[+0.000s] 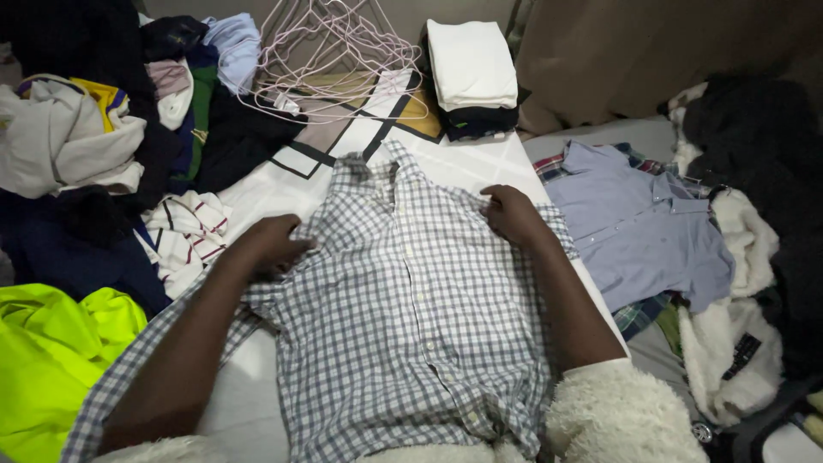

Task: Organize and fold or button a plaid shirt on a white surface next to other garments.

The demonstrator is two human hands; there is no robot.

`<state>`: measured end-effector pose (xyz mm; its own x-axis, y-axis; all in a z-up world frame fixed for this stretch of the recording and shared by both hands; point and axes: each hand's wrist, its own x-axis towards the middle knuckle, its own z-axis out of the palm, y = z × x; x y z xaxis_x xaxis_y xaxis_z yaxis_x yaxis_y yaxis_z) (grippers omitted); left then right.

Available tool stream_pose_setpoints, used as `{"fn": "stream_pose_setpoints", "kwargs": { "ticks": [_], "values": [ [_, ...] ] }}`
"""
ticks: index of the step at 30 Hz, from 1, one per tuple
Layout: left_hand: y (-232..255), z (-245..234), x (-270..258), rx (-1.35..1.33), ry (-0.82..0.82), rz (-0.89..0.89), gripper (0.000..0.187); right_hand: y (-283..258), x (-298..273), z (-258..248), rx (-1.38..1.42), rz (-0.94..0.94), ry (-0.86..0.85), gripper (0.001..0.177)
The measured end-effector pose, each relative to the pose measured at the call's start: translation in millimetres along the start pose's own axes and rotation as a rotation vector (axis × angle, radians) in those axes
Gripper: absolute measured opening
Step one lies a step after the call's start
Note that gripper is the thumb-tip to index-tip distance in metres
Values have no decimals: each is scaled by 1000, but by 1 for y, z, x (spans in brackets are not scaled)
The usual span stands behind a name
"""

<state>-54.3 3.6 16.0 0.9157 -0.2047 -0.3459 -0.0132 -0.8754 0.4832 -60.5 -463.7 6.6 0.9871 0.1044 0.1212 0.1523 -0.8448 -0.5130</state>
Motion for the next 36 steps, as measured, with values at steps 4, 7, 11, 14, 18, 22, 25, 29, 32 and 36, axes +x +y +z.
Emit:
{"fn": "stream_pose_setpoints", "kwargs": {
  "ticks": [4,7,11,14,18,22,25,29,32,36],
  "values": [
    [-26,2,13,-2,-101,-96,55,43,-1,-3,20,102,-64,35],
    [-36,7,14,142,-51,-27,49,33,-6,-16,-65,144,-206,30],
    [-32,18,7,62,146,188,30,-5,4,-27,-30,134,-199,40],
    [-16,22,-11,-36,338,335,20,-24,27,-16,129,-53,6,37],
    [-3,25,-28,-69,626,566,20,-78,67,-2,420,-361,199,32],
    [-4,31,-34,-61,702,629,30,-124,95,10,483,-404,128,37],
    [-9,30,-33,-40,716,606,32,-149,102,6,676,-268,-152,41],
    [-7,24,-44,13,717,627,35,-152,113,8,808,-203,-346,46],
    [-1,10,-60,22,667,491,43,-151,125,7,820,-258,-315,48],
    [-28,3,-76,110,400,1,69,-128,168,10,1156,-273,-286,38]
  ]
}}
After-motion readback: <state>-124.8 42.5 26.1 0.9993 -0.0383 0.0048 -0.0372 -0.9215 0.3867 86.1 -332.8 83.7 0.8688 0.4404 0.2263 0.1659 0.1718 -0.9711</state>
